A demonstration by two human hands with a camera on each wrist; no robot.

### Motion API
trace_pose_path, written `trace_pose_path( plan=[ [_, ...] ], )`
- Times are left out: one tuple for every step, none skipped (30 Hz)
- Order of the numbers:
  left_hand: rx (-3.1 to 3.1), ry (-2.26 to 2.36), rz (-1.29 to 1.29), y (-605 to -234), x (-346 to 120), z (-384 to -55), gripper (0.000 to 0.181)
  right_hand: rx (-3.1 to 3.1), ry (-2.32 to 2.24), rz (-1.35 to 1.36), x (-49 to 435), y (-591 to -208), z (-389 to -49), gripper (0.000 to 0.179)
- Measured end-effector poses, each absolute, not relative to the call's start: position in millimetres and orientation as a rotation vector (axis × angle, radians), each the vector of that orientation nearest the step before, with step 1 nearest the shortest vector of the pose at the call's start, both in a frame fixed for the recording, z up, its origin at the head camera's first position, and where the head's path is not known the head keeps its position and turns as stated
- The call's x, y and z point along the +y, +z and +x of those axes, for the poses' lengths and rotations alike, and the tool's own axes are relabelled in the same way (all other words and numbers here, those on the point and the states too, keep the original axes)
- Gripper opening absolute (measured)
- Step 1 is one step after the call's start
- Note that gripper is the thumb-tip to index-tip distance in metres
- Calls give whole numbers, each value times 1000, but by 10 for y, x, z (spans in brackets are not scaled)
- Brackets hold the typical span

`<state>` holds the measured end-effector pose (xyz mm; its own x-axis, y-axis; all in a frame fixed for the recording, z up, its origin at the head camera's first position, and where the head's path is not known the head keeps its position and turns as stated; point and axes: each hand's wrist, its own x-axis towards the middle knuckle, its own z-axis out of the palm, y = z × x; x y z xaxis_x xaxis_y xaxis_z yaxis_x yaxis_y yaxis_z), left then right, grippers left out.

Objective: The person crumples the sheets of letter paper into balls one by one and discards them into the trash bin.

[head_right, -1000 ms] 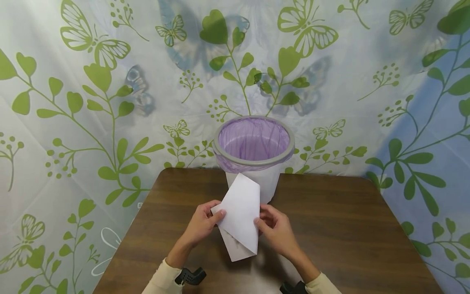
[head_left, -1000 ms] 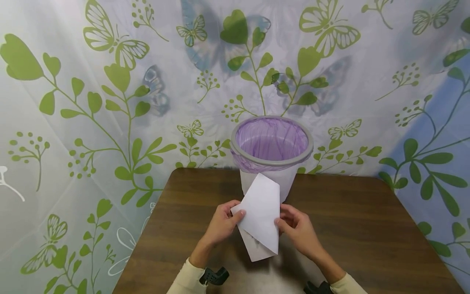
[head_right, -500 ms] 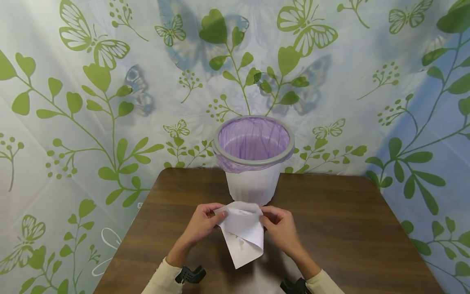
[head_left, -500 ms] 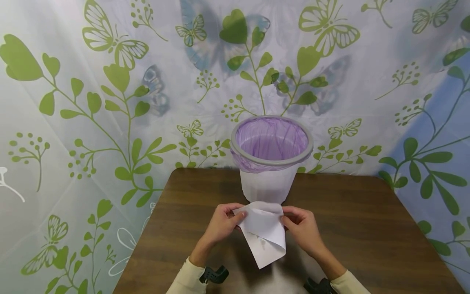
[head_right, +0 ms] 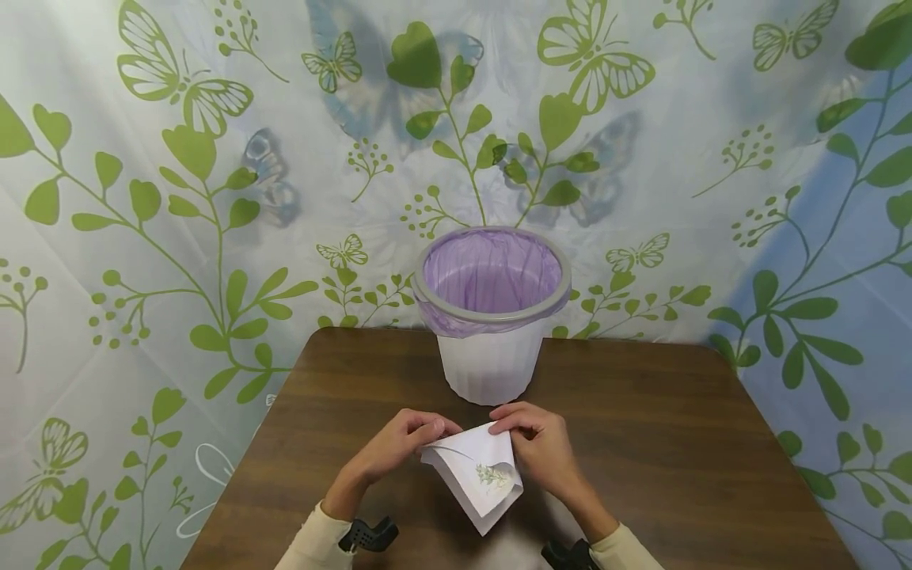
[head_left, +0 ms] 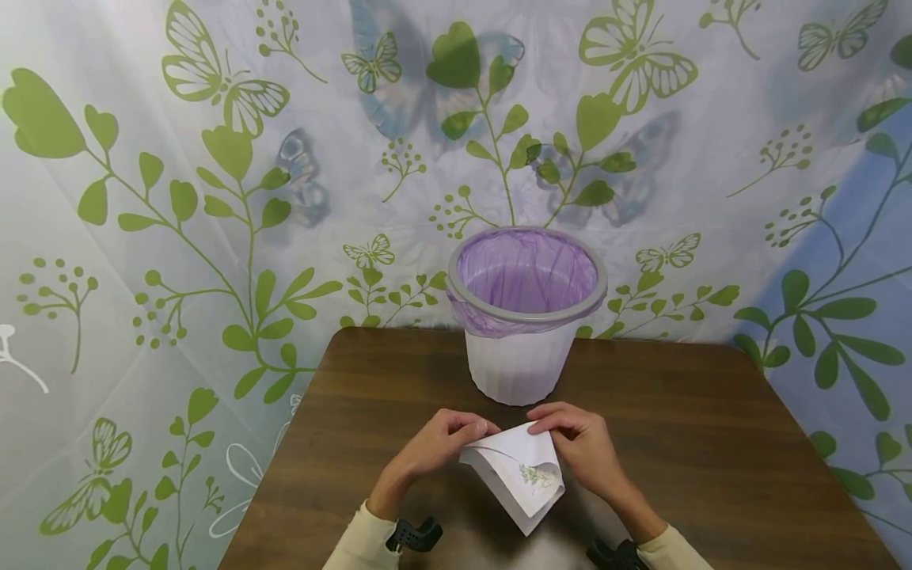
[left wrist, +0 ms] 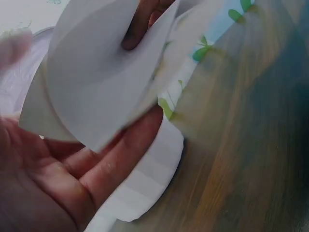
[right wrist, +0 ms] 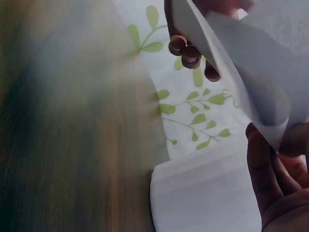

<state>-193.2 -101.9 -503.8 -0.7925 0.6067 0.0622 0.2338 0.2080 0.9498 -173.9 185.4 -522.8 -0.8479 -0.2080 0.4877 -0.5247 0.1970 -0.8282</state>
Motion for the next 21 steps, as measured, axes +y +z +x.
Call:
trace_pose_path(
  plan=[
    [2176,1590,783,-5045,-1007,-1929,36,-2211,1682,717,1842,-5225,-1735,43],
    [2185,1574,774,-5055,-994,-1925,33,-2213,1668,740,1828,-5219,-1730,45],
    [2194,1556,772,-5062,-981,-1920,30,-2212,1650,771,1814,-5213,-1726,45],
    [2205,1534,772,-5069,-968,-1915,27,-2210,1636,800,1799,-5205,-1722,45],
    [2208,1516,777,-5075,-955,-1911,25,-2206,1628,830,1785,-5200,-1719,46],
    [2214,1500,791,-5082,-945,-1906,23,-2199,1619,858,1773,-5197,-1717,45],
    [2219,1486,804,-5089,-934,-1903,22,-2191,1618,880,1762,-5195,-1715,44],
    [2221,1481,817,-5093,-925,-1899,21,-2188,1618,892,1754,-5195,-1713,42],
    [2223,1483,829,-5094,-917,-1895,20,-2194,1623,896,1748,-5195,-1711,41],
    [2229,1487,836,-5098,-910,-1893,18,-2208,1635,889,1746,-5198,-1710,39],
    [2238,1499,839,-5101,-904,-1892,17,-2228,1661,873,1747,-5201,-1708,36],
    [2251,1514,836,-5105,-899,-1889,15,-2254,1698,846,1750,-5201,-1708,32],
    [2266,1531,826,-5109,-893,-1889,13,-2282,1746,812,1755,-5199,-1711,28],
    [2281,1552,813,-5110,-888,-1886,12,-2310,1807,766,1764,-5195,-1716,26],
    [2294,1580,793,-5112,-883,-1884,11,-2339,1869,715,1775,-5188,-1721,26],
    [2311,1605,768,-5117,-878,-1885,10,-2356,1939,669,1787,-5179,-1728,28],
    [2327,1636,742,-5116,-874,-1883,10,-2372,2006,625,1802,-5169,-1737,32],
    [2340,1667,709,-5116,-870,-1881,9,-2385,2061,589,1817,-5160,-1745,35],
    [2354,1699,675,-5114,-867,-1880,9,-2403,2097,566,1831,-5151,-1749,37],
    [2369,1728,640,-5113,-863,-1878,9,-2425,2119,558,1846,-5146,-1751,39],
    [2378,1761,605,-5109,-860,-1877,8,-2451,2127,561,1857,-5143,-1754,41]
  ],
)
